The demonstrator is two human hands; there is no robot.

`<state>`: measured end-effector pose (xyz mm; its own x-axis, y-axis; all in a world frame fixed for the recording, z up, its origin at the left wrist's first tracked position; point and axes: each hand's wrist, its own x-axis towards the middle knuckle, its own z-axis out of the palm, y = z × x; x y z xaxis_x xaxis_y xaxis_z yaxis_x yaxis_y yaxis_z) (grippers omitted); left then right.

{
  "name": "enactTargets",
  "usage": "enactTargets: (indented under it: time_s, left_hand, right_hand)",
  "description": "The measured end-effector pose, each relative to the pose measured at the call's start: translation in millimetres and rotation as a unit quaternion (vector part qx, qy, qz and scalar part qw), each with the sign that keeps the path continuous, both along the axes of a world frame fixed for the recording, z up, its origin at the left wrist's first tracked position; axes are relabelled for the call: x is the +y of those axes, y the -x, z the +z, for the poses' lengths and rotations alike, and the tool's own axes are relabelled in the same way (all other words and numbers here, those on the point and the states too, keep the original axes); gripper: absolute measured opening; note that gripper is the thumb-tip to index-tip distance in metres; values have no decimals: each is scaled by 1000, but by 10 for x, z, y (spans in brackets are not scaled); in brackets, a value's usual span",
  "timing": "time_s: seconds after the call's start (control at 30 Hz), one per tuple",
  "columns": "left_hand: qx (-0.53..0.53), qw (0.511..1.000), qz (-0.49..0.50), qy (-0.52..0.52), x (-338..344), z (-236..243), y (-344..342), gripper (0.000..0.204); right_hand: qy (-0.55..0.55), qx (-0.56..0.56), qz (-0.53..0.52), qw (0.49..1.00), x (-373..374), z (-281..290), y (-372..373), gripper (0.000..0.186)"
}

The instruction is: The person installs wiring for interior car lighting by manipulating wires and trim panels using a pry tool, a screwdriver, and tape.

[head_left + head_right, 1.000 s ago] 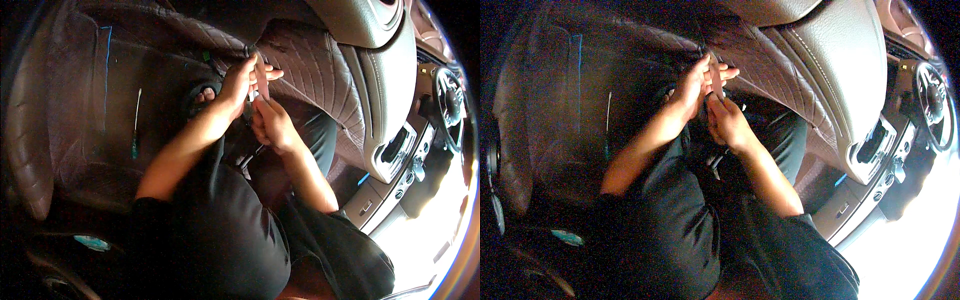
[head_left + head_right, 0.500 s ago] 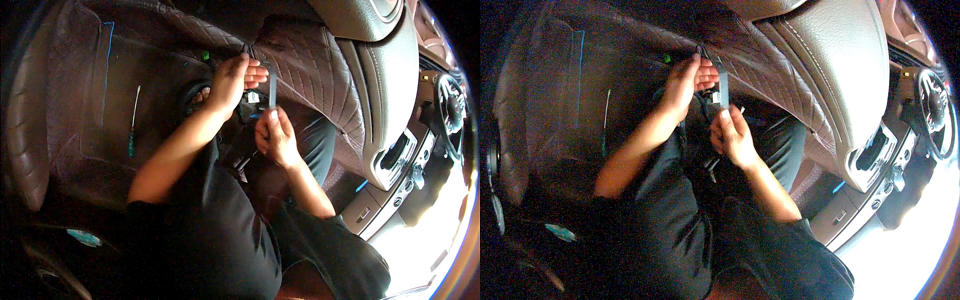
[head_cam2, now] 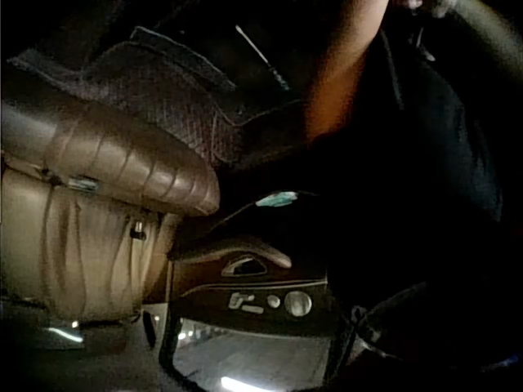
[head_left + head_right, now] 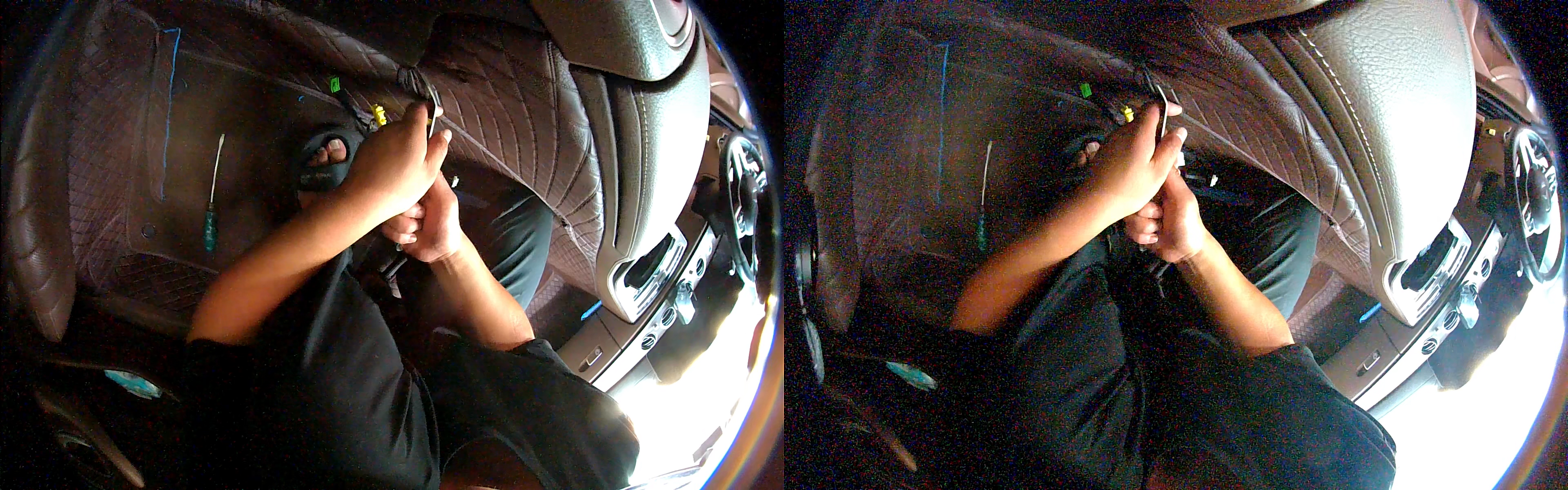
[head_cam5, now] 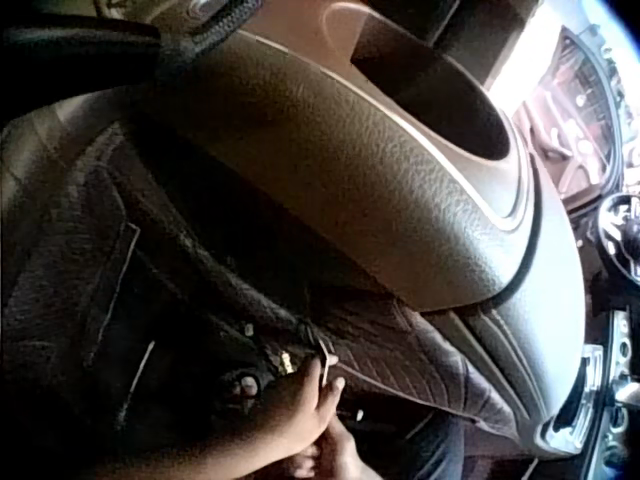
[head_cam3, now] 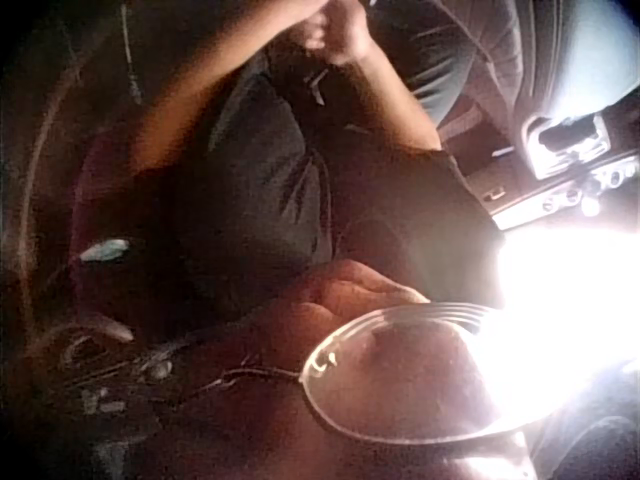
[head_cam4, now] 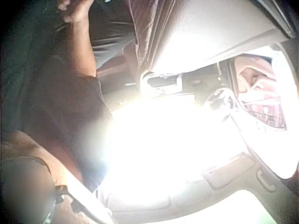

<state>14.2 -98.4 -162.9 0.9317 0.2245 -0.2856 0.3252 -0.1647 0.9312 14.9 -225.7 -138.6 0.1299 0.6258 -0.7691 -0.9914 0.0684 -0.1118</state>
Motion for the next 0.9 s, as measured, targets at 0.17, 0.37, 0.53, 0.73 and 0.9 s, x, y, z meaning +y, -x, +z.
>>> enactTargets:
  time_s: [0.17, 0.37, 0.53, 0.73, 0.9]
  left_hand:
    - [11, 992, -48, -116, 48, 8, -48, 31]
    - [59, 978, -104, -170, 130, 167, -122, 30]
    - [92, 964, -138, -208, 115, 148, -168, 28]
    - [80, 967, -99, -220, 82, 143, -270, 23]
    - [31, 983, -28, -177, 134, 198, -294, 34]
  right_hand:
    - [45, 19, -37, 998, 153, 95, -7, 53]
    - [20, 19, -51, 998, 200, 84, 23, 52]
    - [112, 46, -64, 991, 279, 115, 12, 51]
    - [52, 82, 21, 995, 107, 75, -297, 52]
    - [74, 59, 32, 995, 181, 265, -372, 54]
